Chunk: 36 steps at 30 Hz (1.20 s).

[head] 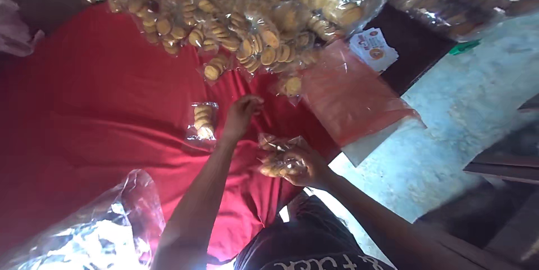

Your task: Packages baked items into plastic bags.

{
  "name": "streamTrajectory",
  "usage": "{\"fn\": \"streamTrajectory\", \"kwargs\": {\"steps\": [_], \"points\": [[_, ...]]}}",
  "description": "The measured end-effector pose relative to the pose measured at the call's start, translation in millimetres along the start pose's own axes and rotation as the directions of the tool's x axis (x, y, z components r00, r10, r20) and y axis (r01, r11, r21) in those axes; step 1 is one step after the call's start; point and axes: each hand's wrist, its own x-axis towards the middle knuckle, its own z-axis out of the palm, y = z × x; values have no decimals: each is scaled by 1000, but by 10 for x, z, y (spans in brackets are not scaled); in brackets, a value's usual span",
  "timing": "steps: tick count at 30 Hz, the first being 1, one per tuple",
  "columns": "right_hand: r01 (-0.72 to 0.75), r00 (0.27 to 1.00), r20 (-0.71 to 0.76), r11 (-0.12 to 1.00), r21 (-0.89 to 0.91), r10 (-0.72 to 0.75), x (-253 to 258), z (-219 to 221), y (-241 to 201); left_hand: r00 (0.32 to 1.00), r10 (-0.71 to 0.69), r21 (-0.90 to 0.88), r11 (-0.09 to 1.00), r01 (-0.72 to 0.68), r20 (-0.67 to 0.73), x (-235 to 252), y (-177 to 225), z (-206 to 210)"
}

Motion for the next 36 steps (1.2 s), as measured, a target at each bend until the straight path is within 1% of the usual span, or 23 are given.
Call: {"fn": "streamTrajectory", "kwargs": {"steps": [1, 3, 4, 5, 6, 7, 9, 10, 11, 12, 13, 14, 16, 18, 19, 20, 23, 25, 28, 30, 32, 34, 36], "points": [[10, 1000, -12, 1000, -7, -10, -28, 16, 23, 998, 41, 120, 992, -46, 43, 267, 90, 88], [38, 998, -47, 999, -17, -39, -23, 47, 36, 950, 233, 264, 922, -284, 209, 777, 183, 300], [42, 998, -51, 999, -15, -43, -23, 54, 38, 885, 325, 290, 858, -424, 333, 1014, 180, 392], [43, 998, -50, 999, -3, -43, -32, 55, 37, 817, 351, 326, 789, -521, 458, 1213, 165, 470], [40, 999, -35, 999, 15, -39, -46, 38, 24, 775, 303, 403, 717, -569, 555, 1344, 171, 537], [32, 999, -17, 999, 35, -31, -68, 13, 8, 760, 202, 489, 657, -573, 618, 1399, 220, 592], [3, 1000, -5, 999, 51, -3, -151, -23, -22, 743, 12, 615, 553, -563, 669, 1343, 360, 669], [-9, 1000, 3, 998, 58, 9, -195, -41, -33, 727, 4, 630, 496, -597, 686, 1252, 384, 677], [-16, 1000, 14, 998, 60, 15, -225, -64, -45, 703, 90, 600, 452, -660, 706, 1133, 346, 656], [-19, 1000, 24, 998, 56, 18, -233, -83, -49, 658, 237, 536, 418, -733, 714, 1010, 264, 618], [-22, 999, 26, 998, 51, 20, -224, -91, -49, 623, 341, 470, 433, -769, 704, 875, 192, 584], [-24, 999, 33, 999, 47, 23, -205, -94, -41, 623, 348, 427, 495, -756, 700, 717, 163, 556], [-18, 1000, 23, 999, 38, 17, -145, -105, -19, 648, 186, 373, 688, -623, 738, 427, 187, 481], [0, 999, 34, 1000, 2, 0, -101, -137, 20, 623, 14, 287, 879, -381, 782, 258, 204, 339], [19, 1000, 25, 1000, -21, -19, -97, -134, 44, 631, -11, 247, 925, -288, 776, 200, 161, 258], [45, 999, 3, 998, -54, -45, -100, -116, 68, 674, 1, 219, 946, -241, 738, 139, 115, 195], [64, 998, -21, 987, -149, -67, -110, -123, 87, 810, 131, 209, 931, -298, 572, -56, -13, 153], [27, 999, 45, 995, -96, -23, -94, -159, 78, 825, 185, 185, 927, -328, 534, -178, -59, 225], [-2, 984, 178, 1000, 28, -3, -11, -174, 97, 819, 144, -11, 986, -166, 555, -332, -86, 284], [23, 974, 222, 999, 47, -33, 25, -181, 122, 909, 164, -243, 967, -72, 384, -555, -294, 246], [72, 967, 241, 997, 30, -77, 32, -163, 149, 977, 123, -387, 921, -47, 175, -889, -505, 213], [140, 950, 281, 990, -3, -134, 4, -112, 153, 993, 112, -490, 868, -78, 41, -1182, -565, 369], [194, 923, 335, 981, 24, -191, -33, -58, 140, 988, 85, -502, 854, -138, -129, -1312, -533, 644]]}}
